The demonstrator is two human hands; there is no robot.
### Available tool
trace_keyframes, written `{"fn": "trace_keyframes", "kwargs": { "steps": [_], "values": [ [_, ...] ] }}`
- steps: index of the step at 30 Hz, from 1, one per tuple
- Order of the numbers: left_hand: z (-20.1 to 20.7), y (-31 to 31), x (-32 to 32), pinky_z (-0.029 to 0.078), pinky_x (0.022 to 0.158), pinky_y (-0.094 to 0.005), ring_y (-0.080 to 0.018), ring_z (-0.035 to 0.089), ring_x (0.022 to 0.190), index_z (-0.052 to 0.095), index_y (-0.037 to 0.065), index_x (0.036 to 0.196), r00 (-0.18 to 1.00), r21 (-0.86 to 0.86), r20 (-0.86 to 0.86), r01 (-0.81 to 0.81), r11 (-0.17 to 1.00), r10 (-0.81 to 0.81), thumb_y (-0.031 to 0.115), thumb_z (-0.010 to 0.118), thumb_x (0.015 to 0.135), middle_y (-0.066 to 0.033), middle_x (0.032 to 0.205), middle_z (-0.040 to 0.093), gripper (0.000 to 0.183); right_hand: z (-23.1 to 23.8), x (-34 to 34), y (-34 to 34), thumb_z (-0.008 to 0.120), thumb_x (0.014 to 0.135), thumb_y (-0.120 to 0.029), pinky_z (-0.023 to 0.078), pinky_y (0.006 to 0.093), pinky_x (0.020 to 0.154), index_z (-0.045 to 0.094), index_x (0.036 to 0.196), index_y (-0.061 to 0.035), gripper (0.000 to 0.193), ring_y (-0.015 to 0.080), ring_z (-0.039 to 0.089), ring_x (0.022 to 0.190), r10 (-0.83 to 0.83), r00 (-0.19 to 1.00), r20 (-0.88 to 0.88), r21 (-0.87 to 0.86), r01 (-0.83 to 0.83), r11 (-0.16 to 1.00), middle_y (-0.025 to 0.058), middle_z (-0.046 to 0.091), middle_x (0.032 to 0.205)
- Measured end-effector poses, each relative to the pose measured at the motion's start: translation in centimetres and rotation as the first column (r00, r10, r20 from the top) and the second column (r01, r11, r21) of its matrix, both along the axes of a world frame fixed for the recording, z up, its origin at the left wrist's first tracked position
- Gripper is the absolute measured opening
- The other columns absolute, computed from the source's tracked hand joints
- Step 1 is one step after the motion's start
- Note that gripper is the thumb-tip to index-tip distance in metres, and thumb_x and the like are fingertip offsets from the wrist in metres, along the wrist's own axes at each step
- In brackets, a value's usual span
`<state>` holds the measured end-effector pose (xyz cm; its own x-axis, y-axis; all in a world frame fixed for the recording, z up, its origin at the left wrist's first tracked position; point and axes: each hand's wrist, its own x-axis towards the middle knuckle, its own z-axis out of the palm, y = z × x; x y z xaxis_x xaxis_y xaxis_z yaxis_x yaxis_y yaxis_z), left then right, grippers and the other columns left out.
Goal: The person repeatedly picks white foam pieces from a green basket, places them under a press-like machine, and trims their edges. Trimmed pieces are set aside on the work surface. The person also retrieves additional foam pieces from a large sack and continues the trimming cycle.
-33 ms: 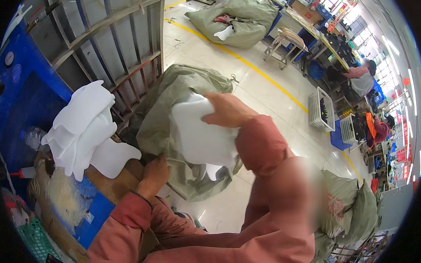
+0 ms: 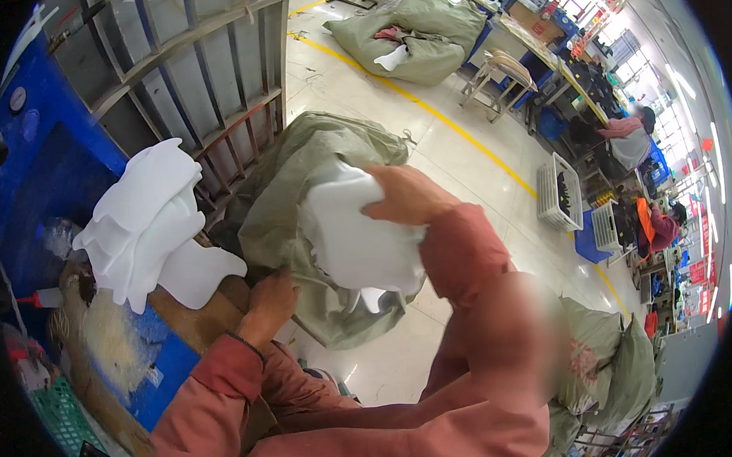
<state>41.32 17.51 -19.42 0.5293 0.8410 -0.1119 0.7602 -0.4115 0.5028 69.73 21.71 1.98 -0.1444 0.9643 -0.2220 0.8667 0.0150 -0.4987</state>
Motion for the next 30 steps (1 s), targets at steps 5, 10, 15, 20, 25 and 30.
{"fn": "trace_keyframes", "kwargs": {
  "steps": [5,10,15,20,25,30],
  "values": [
    [3.7,1.4,-0.3,0.058,0.079,-0.0527,-0.0462,0.07,0.09,0.068,-0.005,0.115,0.995,-0.078,0.035,-0.089,0.993,0.092,0.02,0.065,0.092,-0.0294,0.101,0.071,0.034,2.5,4.4,-5.5,0.076,0.08,-0.02,0.054,0.0409,0.092,0.066,0.125,-0.0048,0.048,0.0327,0.071,0.1,-0.136,0.991,-0.013,-0.112,0.134,0.985,0.0178,0.074,0.106],
    [4.4,1.2,-1.2,0.057,0.081,-0.0518,-0.0459,0.069,0.094,0.069,-0.003,0.115,0.955,-0.009,0.218,-0.202,0.979,0.199,0.022,0.065,0.093,-0.0286,0.1,0.072,0.033,4.7,8.5,-10.9,0.079,0.08,-0.022,0.053,0.0361,0.094,0.066,0.123,-0.0041,0.049,0.022,0.07,0.102,-0.269,0.953,-0.14,-0.078,0.26,0.962,0.0111,0.074,0.109],
    [0.1,0.6,-1.3,0.057,0.076,-0.0504,-0.0405,0.071,0.085,0.068,0.0,0.115,0.973,0.079,0.216,-0.106,0.991,0.087,0.02,0.058,0.096,-0.0225,0.089,0.072,0.029,6.8,9.7,-14.6,0.084,0.077,-0.023,0.054,0.0351,0.09,0.065,0.122,-0.0008,0.053,0.0192,0.069,0.102,-0.368,0.87,-0.328,-0.026,0.381,0.924,0.0098,0.073,0.11],
    [-4.2,-0.5,-2.5,0.058,0.072,-0.045,-0.0338,0.072,0.082,0.069,0.003,0.107,0.984,0.333,0.103,0.101,0.938,-0.143,0.016,0.056,0.096,-0.0165,0.08,0.071,0.021,4.6,8.6,-13.6,0.087,0.074,-0.024,0.054,0.0368,0.092,0.057,0.132,0.0014,0.07,0.0222,0.068,0.106,-0.168,0.627,-0.761,0.095,0.364,0.926,0.0105,0.07,0.118],
    [-5.8,-1.8,-2.9,0.058,0.074,-0.0431,-0.0312,0.072,0.084,0.069,0.004,0.106,0.983,0.241,0.134,0.092,0.966,-0.127,0.017,0.056,0.095,-0.0146,0.08,0.071,0.021,0.1,2.5,-8.6,0.072,0.093,-0.02,0.057,0.0416,0.097,0.045,0.147,-0.0024,0.063,0.0269,0.066,0.115,-0.144,0.281,-0.949,0.011,0.486,0.874,0.0132,0.065,0.13],
    [-5.2,-1.9,-3.1,0.057,0.072,-0.0421,-0.03,0.071,0.081,0.069,0.005,0.102,0.969,0.263,0.203,0.081,0.961,-0.137,0.016,0.057,0.093,-0.014,0.079,0.07,0.018,-4.2,-11.3,-1.8,0.063,0.099,-0.016,0.051,0.0437,0.105,0.042,0.148,-0.0021,0.055,0.0278,0.061,0.122,-0.067,-0.101,-0.993,-0.102,0.399,0.911,0.0127,0.06,0.137]
  ]
}}
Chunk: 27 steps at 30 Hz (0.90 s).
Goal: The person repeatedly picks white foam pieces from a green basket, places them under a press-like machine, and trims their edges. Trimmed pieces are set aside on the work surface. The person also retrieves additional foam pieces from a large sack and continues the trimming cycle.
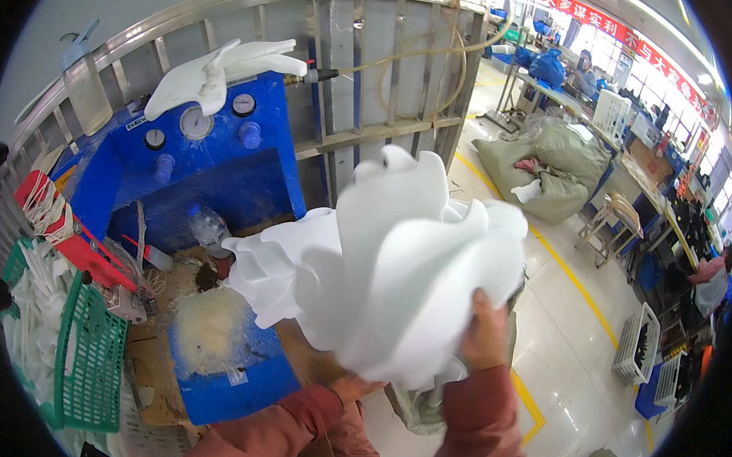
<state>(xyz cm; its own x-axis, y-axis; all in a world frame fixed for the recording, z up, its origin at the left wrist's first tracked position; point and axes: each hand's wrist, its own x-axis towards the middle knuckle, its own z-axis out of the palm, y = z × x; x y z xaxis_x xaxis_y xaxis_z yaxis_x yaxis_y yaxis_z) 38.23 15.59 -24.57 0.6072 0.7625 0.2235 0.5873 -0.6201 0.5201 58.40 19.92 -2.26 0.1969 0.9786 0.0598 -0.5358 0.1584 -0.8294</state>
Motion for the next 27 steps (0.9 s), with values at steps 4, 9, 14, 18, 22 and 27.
{"fn": "trace_keyframes", "kwargs": {
  "steps": [4,9,14,18,22,27],
  "values": [
    [0.6,-0.2,0.1,0.057,0.07,-0.0413,-0.029,0.07,0.079,0.068,0.006,0.099,0.999,0.01,0.04,0.01,1.0,-0.011,0.015,0.058,0.092,-0.0135,0.078,0.07,0.015,-2.5,-10.8,2.0,0.061,0.103,-0.022,0.052,0.0429,0.103,0.045,0.145,0.0003,0.051,0.0267,0.061,0.12,0.08,0.961,-0.264,-0.104,-0.111,0.988,0.0144,0.06,0.134],
    [1.1,-0.3,-0.1,0.056,0.068,-0.0403,-0.0278,0.069,0.077,0.067,0.007,0.095,0.996,0.021,0.087,0.027,0.999,-0.029,0.014,0.059,0.09,-0.0128,0.077,0.069,0.012,-4.8,-19.2,2.5,0.067,0.102,-0.033,0.054,0.0422,0.099,0.047,0.141,0.003,0.056,0.0245,0.061,0.116,0.325,0.938,-0.125,-0.355,-0.348,0.868,0.0151,0.059,0.128],
    [1.5,-0.6,-0.4,0.056,0.067,-0.0393,-0.0266,0.068,0.074,0.067,0.009,0.091,0.992,0.028,0.124,0.03,0.999,-0.033,0.013,0.06,0.088,-0.0122,0.076,0.068,0.009,-5.1,-16.6,-0.1,0.064,0.103,-0.023,0.053,0.0405,0.099,0.047,0.145,0.0068,0.054,0.0283,0.063,0.12,0.521,0.84,0.15,-0.357,-0.445,0.821,0.0206,0.059,0.137],
    [2.5,-0.5,-0.8,0.055,0.065,-0.0385,-0.0256,0.067,0.072,0.066,0.009,0.088,0.992,0.127,0.129,-0.024,0.992,0.008,0.012,0.06,0.086,-0.0117,0.076,0.067,0.007,-4.6,-13.7,-1.0,0.064,0.104,-0.016,0.057,0.0368,0.094,0.059,0.137,0.0025,0.038,0.0243,0.069,0.111,0.515,0.847,0.132,-0.336,-0.45,0.827,0.0145,0.072,0.118],
    [3.5,0.8,-1.6,0.054,0.059,-0.0381,-0.0244,0.066,0.067,0.064,0.01,0.087,0.998,0.18,-0.04,0.064,0.981,-0.058,0.011,0.061,0.087,-0.0098,0.072,0.064,0.004,-6.1,-6.0,-2.3,0.06,0.106,-0.02,0.057,0.0335,0.084,0.062,0.129,0.0022,0.032,0.0195,0.07,0.094,0.261,0.922,0.285,-0.265,-0.185,0.946,0.0121,0.072,0.106],
    [5.3,0.6,-1.9,0.056,0.071,-0.0449,-0.0383,0.07,0.081,0.071,0.0,0.115,0.96,-0.051,0.259,-0.097,0.994,0.107,0.007,0.064,0.097,-0.0218,0.089,0.071,0.021,-14.7,2.6,-4.4,0.061,0.105,-0.022,0.056,0.0328,0.078,0.062,0.123,0.0002,0.029,0.0186,0.069,0.09,-0.042,0.983,0.178,-0.471,0.122,0.874,0.01,0.071,0.104]
  ]
}}
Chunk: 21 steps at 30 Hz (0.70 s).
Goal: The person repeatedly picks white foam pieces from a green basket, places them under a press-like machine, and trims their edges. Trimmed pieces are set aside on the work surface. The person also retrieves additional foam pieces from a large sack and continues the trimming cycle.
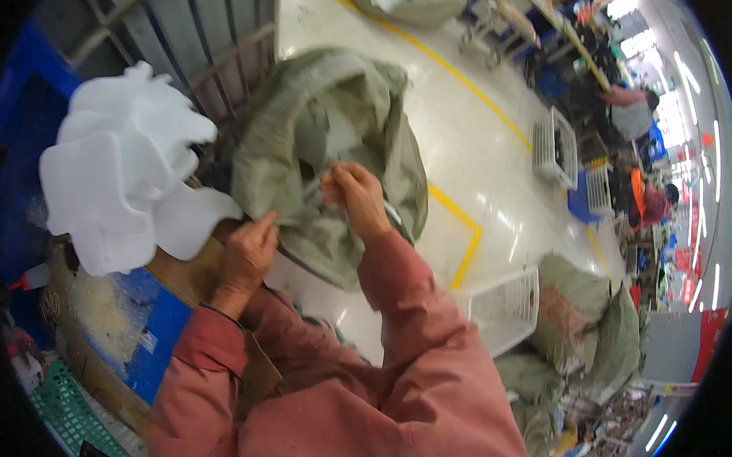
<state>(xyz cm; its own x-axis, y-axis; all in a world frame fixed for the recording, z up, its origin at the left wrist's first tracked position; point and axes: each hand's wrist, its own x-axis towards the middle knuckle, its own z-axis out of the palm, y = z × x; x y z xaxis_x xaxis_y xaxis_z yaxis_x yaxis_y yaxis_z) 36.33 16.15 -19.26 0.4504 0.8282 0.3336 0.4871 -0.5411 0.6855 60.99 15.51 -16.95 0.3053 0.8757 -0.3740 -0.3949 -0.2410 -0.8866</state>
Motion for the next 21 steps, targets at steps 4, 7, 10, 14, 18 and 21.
{"fn": "trace_keyframes", "kwargs": {
  "steps": [4,7,10,14,18,21],
  "values": [
    [1.7,0.0,0.6,0.057,0.07,-0.0435,-0.037,0.07,0.08,0.072,0.001,0.114,0.998,-0.009,0.062,0.011,1.0,-0.01,0.006,0.069,0.093,-0.0187,0.093,0.073,0.022,-7.9,2.1,1.9,0.062,0.102,-0.019,0.057,0.0328,0.082,0.062,0.128,0.0018,0.033,0.0202,0.069,0.098,0.11,0.985,0.135,-0.112,-0.095,0.989,0.0094,0.072,0.112],
    [2.5,0.4,1.0,0.057,0.069,-0.0427,-0.0362,0.07,0.077,0.073,0.002,0.116,0.995,-0.006,0.102,0.001,1.0,0.0,0.003,0.069,0.091,-0.0174,0.094,0.074,0.025,-13.0,4.0,6.0,0.064,0.097,-0.021,0.058,0.0359,0.082,0.062,0.132,0.0045,0.043,0.0251,0.07,0.1,0.216,0.891,0.398,-0.122,-0.182,0.976,0.0141,0.072,0.118],
    [2.5,0.2,0.9,0.056,0.068,-0.041,-0.034,0.069,0.074,0.074,0.003,0.114,0.998,-0.047,0.048,-0.044,0.998,0.046,0.002,0.07,0.091,-0.0166,0.092,0.074,0.024,-17.8,7.9,10.5,0.066,0.092,-0.023,0.056,0.0421,0.092,0.06,0.139,-0.0007,0.052,0.0305,0.07,0.108,0.245,0.398,0.884,-0.199,-0.152,0.968,0.0238,0.07,0.121],
    [2.1,-0.2,0.4,0.055,0.065,-0.0375,-0.0278,0.068,0.069,0.075,0.0,0.115,0.997,-0.039,-0.03,-0.074,0.997,0.073,-0.001,0.071,0.088,-0.013,0.092,0.076,0.027,-19.9,12.9,17.4,0.079,0.091,-0.026,0.049,0.0415,0.105,0.042,0.154,-0.0014,0.077,0.0335,0.063,0.124,0.301,0.495,0.815,-0.182,-0.273,0.945,0.0201,0.06,0.141],
    [2.6,-0.1,0.1,0.055,0.065,-0.0364,-0.0272,0.066,0.067,0.076,-0.001,0.115,0.991,-0.055,-0.129,-0.046,0.997,0.039,-0.004,0.07,0.087,-0.0139,0.096,0.077,0.028,-15.7,17.3,20.7,0.07,0.096,-0.034,0.042,0.042,0.113,0.044,0.152,-0.0019,0.069,0.0364,0.052,0.135,0.273,0.246,0.93,-0.258,-0.092,0.962,0.0224,0.055,0.147],
    [3.1,0.0,0.1,0.057,0.07,-0.0375,-0.0302,0.07,0.074,0.075,-0.002,0.115,0.988,-0.081,-0.15,-0.05,0.995,0.038,-0.004,0.069,0.088,-0.0161,0.098,0.077,0.028,-12.8,19.6,20.8,0.07,0.096,-0.034,0.044,0.0422,0.111,0.047,0.15,-0.003,0.067,0.0362,0.054,0.133,0.308,0.125,0.943,-0.274,-0.235,0.933,0.0216,0.057,0.145]
  ]
}}
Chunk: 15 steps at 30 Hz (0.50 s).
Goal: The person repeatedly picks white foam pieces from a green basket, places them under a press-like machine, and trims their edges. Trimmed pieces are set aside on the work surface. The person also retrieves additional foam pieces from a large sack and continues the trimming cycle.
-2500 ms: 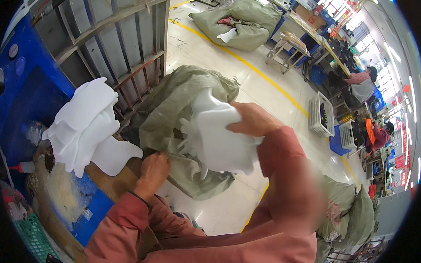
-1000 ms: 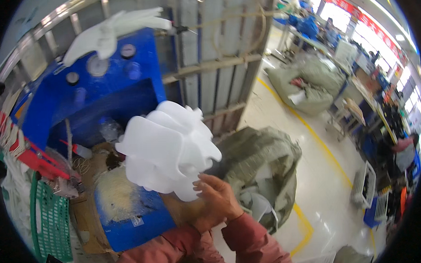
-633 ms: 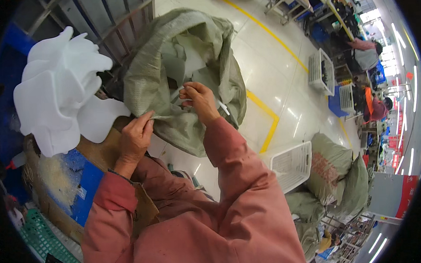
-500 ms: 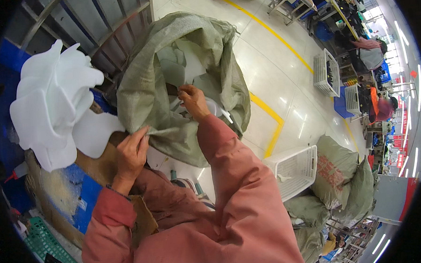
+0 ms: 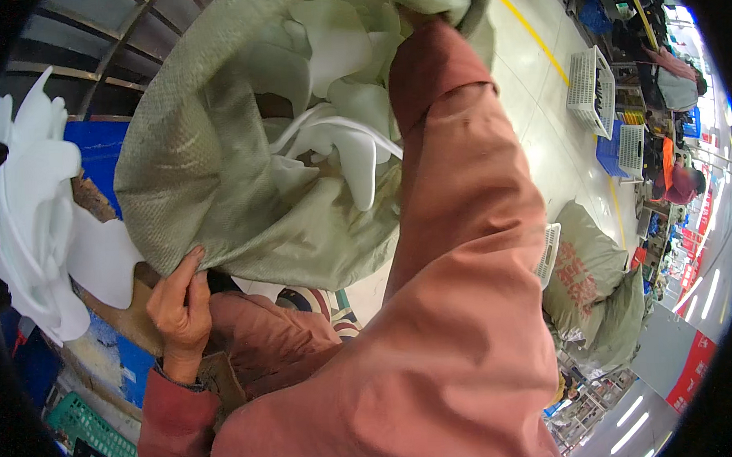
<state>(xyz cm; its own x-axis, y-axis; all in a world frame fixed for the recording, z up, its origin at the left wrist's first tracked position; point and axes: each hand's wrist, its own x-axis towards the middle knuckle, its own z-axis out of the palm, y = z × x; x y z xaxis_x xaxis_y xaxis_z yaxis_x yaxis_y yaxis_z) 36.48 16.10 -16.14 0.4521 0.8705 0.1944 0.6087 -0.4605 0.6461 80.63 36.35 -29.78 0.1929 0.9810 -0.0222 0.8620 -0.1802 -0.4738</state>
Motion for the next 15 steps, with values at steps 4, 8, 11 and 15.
{"fn": "trace_keyframes", "kwargs": {
  "steps": [4,8,11,15],
  "values": [
    [0.1,0.0,-0.1,0.058,0.074,-0.0384,-0.0316,0.073,0.081,0.074,-0.003,0.115,1.0,-0.028,-0.006,-0.002,1.0,0.002,-0.002,0.067,0.09,-0.0164,0.104,0.078,0.026,-1.2,0.6,-0.2,0.07,0.094,-0.035,0.045,0.0426,0.11,0.049,0.148,-0.0046,0.065,0.036,0.056,0.131,0.075,0.996,0.04,-0.088,-0.072,0.994,0.0204,0.059,0.143],
    [0.3,-0.2,-0.6,0.058,0.076,-0.0385,-0.0322,0.074,0.083,0.074,-0.003,0.116,0.996,-0.048,-0.093,0.013,0.999,-0.017,0.001,0.066,0.092,-0.0166,0.106,0.078,0.025,-5.7,-0.7,0.1,0.071,0.093,-0.036,0.047,0.0429,0.108,0.052,0.146,-0.0061,0.063,0.0358,0.058,0.128,0.089,0.989,0.12,-0.129,-0.073,0.989,0.0193,0.061,0.141],
    [0.4,-0.3,-0.9,0.058,0.075,-0.0388,-0.0323,0.074,0.083,0.073,-0.003,0.116,0.99,-0.054,-0.138,0.015,0.998,-0.022,0.003,0.066,0.093,-0.0162,0.106,0.078,0.025,-8.9,-1.8,0.0,0.071,0.092,-0.036,0.048,0.0432,0.107,0.055,0.144,-0.0072,0.061,0.0356,0.06,0.127,0.066,0.983,0.17,-0.146,-0.041,0.988,0.0184,0.062,0.139],
    [0.4,-0.4,-0.9,0.058,0.075,-0.0394,-0.0324,0.073,0.083,0.073,-0.004,0.116,0.987,-0.055,-0.16,0.024,0.998,-0.033,0.003,0.066,0.093,-0.0156,0.106,0.078,0.025,-11.5,-2.3,0.0,0.071,0.091,-0.037,0.05,0.0435,0.105,0.058,0.141,-0.0088,0.059,0.0354,0.062,0.124,0.018,0.977,0.214,-0.158,0.016,0.987,0.0173,0.064,0.137]
  ]
}}
